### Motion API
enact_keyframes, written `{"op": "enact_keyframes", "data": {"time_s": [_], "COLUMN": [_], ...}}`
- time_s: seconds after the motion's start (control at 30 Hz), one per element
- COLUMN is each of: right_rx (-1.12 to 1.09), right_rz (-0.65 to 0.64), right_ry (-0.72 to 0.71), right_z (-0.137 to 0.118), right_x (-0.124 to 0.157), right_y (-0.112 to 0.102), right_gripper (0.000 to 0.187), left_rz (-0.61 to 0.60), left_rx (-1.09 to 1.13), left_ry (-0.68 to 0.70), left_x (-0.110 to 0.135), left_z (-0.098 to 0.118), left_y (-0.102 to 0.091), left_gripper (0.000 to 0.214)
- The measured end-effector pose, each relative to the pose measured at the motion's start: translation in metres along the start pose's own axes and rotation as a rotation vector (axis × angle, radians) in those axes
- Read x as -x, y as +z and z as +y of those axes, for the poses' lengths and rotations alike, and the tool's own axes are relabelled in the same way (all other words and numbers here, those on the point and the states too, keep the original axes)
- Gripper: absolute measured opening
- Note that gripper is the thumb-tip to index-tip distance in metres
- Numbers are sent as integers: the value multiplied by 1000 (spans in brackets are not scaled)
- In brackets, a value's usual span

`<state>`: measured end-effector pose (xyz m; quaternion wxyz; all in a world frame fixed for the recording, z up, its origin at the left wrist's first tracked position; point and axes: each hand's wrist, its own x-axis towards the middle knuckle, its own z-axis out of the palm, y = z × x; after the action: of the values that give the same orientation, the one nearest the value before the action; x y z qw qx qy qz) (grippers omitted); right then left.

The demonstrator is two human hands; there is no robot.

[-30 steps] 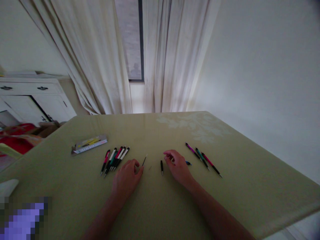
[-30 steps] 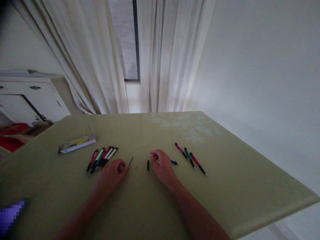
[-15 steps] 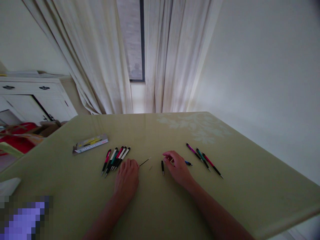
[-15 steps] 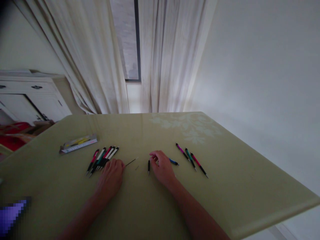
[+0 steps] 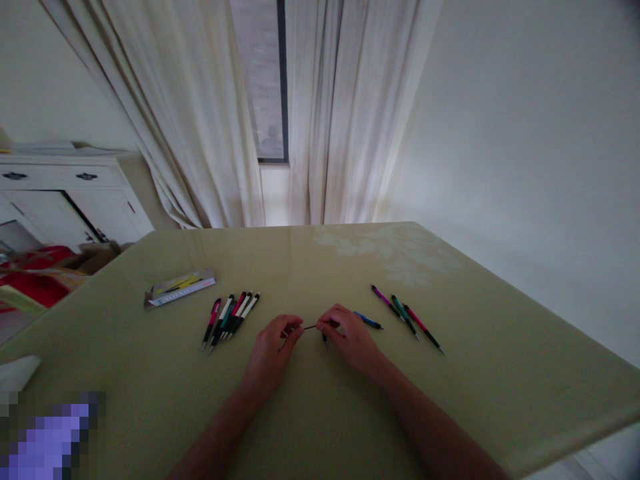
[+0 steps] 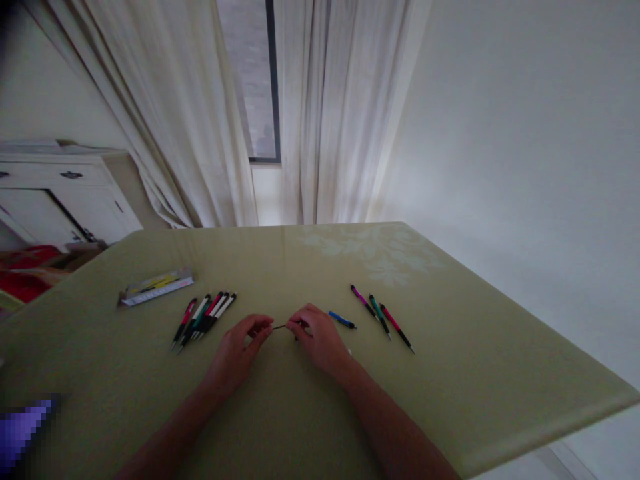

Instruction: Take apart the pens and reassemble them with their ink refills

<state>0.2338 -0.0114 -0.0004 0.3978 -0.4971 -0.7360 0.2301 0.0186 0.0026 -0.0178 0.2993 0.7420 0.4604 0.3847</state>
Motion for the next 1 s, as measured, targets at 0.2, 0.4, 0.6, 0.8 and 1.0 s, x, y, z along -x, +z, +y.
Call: {"op": "enact_keyframes", "data": {"time_s": [0.2,0.4,0.6,0.8,1.0], "right_rx": [30,15,-127,-425,-417], "right_rz": [227,238,218,11,6], "right_ry": [116,141,189,101,69], "right_z": [9,7,8,-3,-8], "right_x": [-3,-4,-4,0,0], "right_y": [-4,-3,-7,-11,-12], "right_gripper": [8,10,15,24,22], "left_rz": [-74,-174,-127,-25,21], "left_rx": [-332,-476,-206,323,377], "left_ry": [112,122,-55,-167,-156], "left_x": [-1,-2,0,3,4], "left_z": [-12,-3,16,30,34], "left_y": [3,7,1,-10,-11], "left_gripper": [22,19,17,30,29]}}
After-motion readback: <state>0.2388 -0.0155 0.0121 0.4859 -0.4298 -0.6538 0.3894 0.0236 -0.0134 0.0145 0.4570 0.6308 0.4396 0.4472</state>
